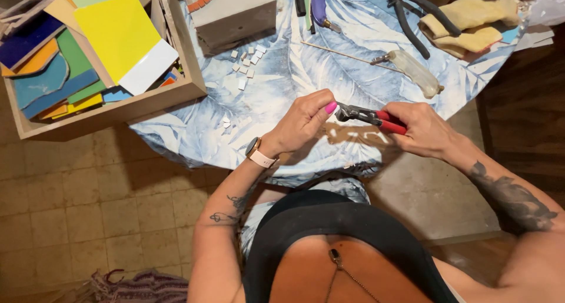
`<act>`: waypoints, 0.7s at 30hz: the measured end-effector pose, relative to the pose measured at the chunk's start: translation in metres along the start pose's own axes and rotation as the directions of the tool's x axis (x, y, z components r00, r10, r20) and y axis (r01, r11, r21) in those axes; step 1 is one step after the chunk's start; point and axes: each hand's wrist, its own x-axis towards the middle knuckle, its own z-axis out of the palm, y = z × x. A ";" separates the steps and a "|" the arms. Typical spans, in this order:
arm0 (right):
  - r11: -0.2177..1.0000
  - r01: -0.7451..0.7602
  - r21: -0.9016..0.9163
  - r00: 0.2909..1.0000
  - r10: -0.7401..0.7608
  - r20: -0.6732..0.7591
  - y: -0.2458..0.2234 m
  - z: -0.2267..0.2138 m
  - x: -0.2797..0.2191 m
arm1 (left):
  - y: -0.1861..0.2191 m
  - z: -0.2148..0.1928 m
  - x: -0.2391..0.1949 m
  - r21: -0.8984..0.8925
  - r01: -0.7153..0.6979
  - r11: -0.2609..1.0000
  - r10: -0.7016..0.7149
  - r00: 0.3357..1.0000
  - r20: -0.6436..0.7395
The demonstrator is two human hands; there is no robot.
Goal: Cutting small ceramic tiles into smaller pieces using tile nippers for mosaic work
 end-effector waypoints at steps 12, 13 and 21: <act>0.994 0.097 -0.043 0.994 -0.095 0.047 -0.032 -0.017 0.005 | 0.003 -0.017 0.001 0.029 -0.029 0.999 0.024 0.990 0.138; 0.994 0.097 -0.044 0.994 -0.095 0.045 -0.032 -0.017 0.005 | 0.002 -0.018 0.001 0.029 -0.030 0.999 0.025 0.990 0.138; 0.986 0.143 -0.081 0.987 -0.136 0.080 -0.032 -0.018 0.006 | -0.002 -0.024 0.000 0.027 -0.009 1.000 0.002 0.971 0.240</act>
